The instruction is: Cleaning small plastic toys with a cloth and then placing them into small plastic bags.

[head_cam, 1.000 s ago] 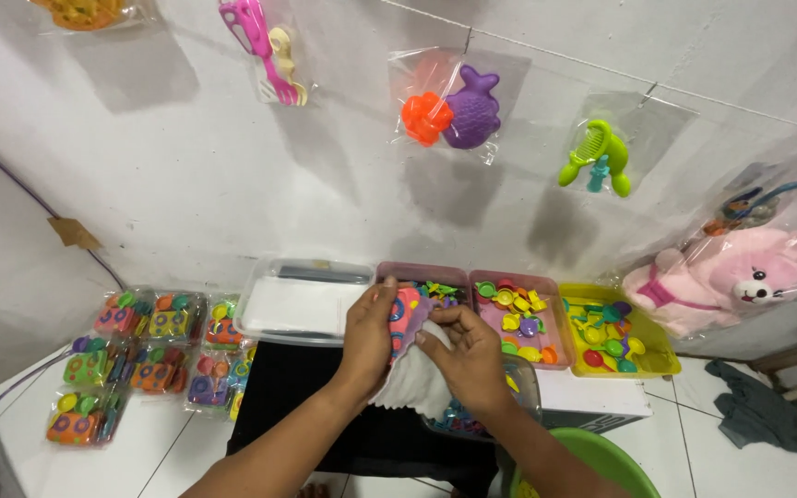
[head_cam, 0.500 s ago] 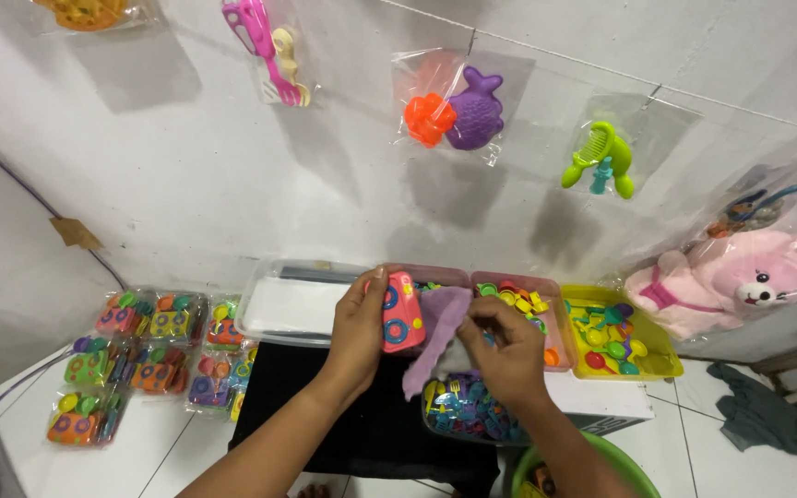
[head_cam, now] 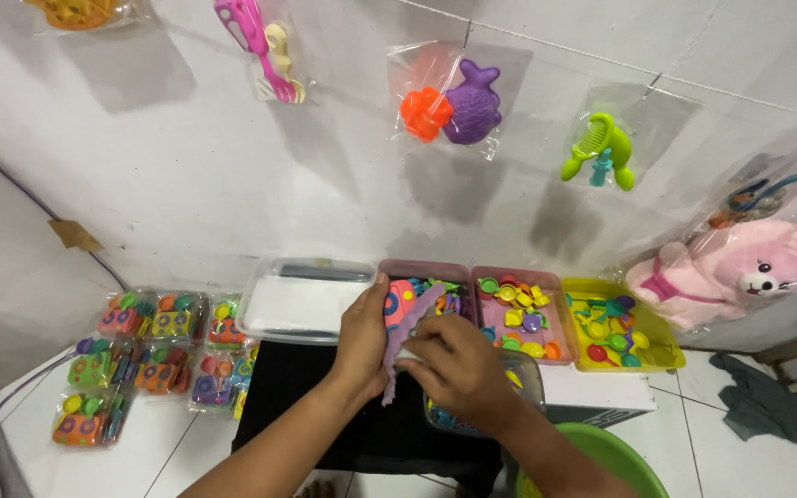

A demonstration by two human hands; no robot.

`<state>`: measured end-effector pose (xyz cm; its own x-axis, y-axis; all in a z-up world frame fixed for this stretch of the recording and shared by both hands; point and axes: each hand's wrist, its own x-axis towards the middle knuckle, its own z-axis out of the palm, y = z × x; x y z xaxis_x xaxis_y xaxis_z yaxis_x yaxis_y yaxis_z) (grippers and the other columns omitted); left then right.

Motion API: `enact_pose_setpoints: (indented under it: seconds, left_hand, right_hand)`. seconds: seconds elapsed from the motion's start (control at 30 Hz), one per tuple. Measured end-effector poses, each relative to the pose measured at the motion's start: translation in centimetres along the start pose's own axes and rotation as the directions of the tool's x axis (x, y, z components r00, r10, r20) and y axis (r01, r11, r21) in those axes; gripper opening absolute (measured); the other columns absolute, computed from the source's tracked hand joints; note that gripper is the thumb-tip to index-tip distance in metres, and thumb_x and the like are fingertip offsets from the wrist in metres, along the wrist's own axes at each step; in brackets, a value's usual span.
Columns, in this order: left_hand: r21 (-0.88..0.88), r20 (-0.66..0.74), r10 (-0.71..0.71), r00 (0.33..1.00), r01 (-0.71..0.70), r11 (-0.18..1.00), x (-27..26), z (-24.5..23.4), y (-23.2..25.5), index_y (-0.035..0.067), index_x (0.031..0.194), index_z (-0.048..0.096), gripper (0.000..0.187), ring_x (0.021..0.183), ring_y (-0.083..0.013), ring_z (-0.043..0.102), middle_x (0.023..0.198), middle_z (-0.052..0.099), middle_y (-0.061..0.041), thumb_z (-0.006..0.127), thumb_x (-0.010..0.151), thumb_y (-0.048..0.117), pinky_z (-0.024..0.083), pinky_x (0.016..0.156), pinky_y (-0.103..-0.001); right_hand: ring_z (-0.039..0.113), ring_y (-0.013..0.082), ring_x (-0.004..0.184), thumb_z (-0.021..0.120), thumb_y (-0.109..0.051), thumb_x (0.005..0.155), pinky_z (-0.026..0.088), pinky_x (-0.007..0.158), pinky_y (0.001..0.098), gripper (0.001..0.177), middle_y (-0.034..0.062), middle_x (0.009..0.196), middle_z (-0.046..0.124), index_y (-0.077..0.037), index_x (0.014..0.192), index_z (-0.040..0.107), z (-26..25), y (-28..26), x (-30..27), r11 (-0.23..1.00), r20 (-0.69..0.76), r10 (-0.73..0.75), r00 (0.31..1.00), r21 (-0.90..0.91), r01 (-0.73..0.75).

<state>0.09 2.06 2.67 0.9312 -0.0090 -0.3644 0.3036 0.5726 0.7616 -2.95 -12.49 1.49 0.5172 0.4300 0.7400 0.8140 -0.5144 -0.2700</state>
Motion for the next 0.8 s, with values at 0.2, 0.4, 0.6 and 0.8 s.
enact_pose_setpoints:
  seconds: [0.2,0.4,0.6,0.8]
  left_hand:
    - [-0.22,0.085,0.067,0.994,-0.047,0.974,1.8,-1.7,-1.2,-0.001,0.103,0.06,0.036,0.071,-0.0114,0.055,0.086,0.059,-0.009,0.047,0.111,0.031,0.05,0.066,-0.028]
    - [-0.302,0.08,0.034,0.996,-0.008,0.953,0.8,-0.9,-0.6,-0.008,0.12,0.06,0.04,0.089,-0.0197,0.065,0.111,0.07,-0.021,0.043,0.11,0.027,0.055,0.082,-0.03]
    - [-0.227,0.109,0.127,0.986,-0.099,0.969,1.5,-1.5,-2.2,0.0,0.098,0.06,0.031,0.079,-0.0123,0.058,0.087,0.06,-0.009,0.046,0.111,0.024,0.051,0.074,-0.029]
    - [-0.353,0.208,0.139,0.968,-0.058,0.934,1.8,-1.8,-2.0,-0.005,0.111,0.059,0.029,0.085,-0.0178,0.065,0.097,0.066,-0.016,0.044,0.11,0.02,0.057,0.081,-0.03]
  right_hand:
    - [0.062,0.0177,0.074,0.075,0.003,0.079,0.053,0.066,0.0273,0.01,0.0098,0.105,0.063,0.001,0.088,0.072,0.5,0.5,-0.6,0.991,-0.1,0.12,0.988,0.071,-0.114]
    - [0.061,0.0178,0.075,0.082,-0.005,0.076,0.052,0.065,0.0288,0.023,0.0095,0.108,0.061,0.0,0.095,0.071,1.3,0.7,-0.7,0.995,-0.096,0.082,0.992,-0.052,-0.087]
    - [0.056,0.0195,0.073,0.076,0.001,0.081,0.048,0.063,0.03,0.009,0.0098,0.099,0.062,0.002,0.087,0.069,0.8,-0.3,0.4,0.989,-0.091,-0.02,0.996,-0.145,0.007]
    - [0.056,0.0164,0.074,0.073,0.003,0.081,0.046,0.062,0.0264,0.011,0.0075,0.102,0.062,0.0,0.091,0.071,0.6,0.4,-0.1,0.982,-0.127,0.18,0.975,0.081,-0.171]
